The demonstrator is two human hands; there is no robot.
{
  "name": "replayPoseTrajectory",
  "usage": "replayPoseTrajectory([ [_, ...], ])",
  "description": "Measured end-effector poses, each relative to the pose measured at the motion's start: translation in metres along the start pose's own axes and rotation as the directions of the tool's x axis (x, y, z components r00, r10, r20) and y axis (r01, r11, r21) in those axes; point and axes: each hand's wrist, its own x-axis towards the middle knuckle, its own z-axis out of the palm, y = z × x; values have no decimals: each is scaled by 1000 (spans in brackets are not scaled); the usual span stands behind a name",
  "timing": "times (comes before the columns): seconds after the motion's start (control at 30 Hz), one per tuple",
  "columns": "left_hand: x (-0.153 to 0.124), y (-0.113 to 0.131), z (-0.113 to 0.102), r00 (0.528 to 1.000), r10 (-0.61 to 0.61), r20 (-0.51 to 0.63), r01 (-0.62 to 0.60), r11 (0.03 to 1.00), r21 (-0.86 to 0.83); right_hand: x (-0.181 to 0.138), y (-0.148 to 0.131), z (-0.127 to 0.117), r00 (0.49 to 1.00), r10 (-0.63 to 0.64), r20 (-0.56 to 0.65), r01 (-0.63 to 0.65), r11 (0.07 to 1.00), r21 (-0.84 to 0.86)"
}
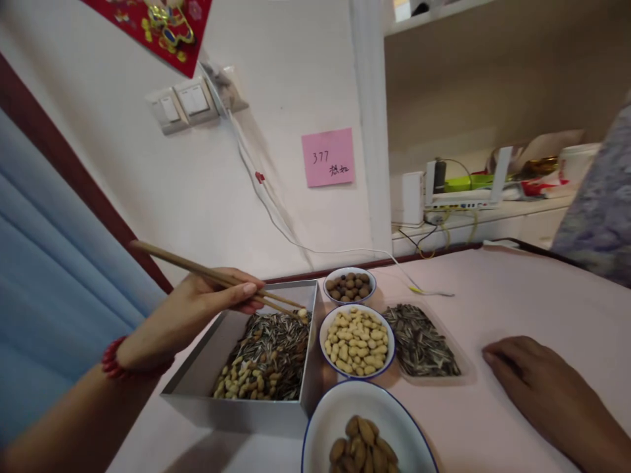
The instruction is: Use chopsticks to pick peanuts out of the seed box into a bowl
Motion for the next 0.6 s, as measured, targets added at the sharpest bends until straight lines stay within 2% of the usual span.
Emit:
replayPoseTrajectory([
  [0.07,17,0,20,996,69,51,-70,997,23,0,-8,-4,1000,15,2,-15,1000,2],
  [0.17,40,-5,45,992,92,90,-98,994,57,-2,-14,-7,1000,19,6,-19,1000,6],
  [0.3,49,-8,57,991,91,96,-97,993,63,-1,-16,-7,1000,19,11,-19,1000,9],
  [0.43,31,-2,41,995,87,51,-90,994,57,0,-14,-7,1000,16,10,-16,1000,15],
  [0.6,-7,-7,-10,1000,4,-10,-3,993,117,-4,5,3,1000,-3,-23,4,1000,25],
])
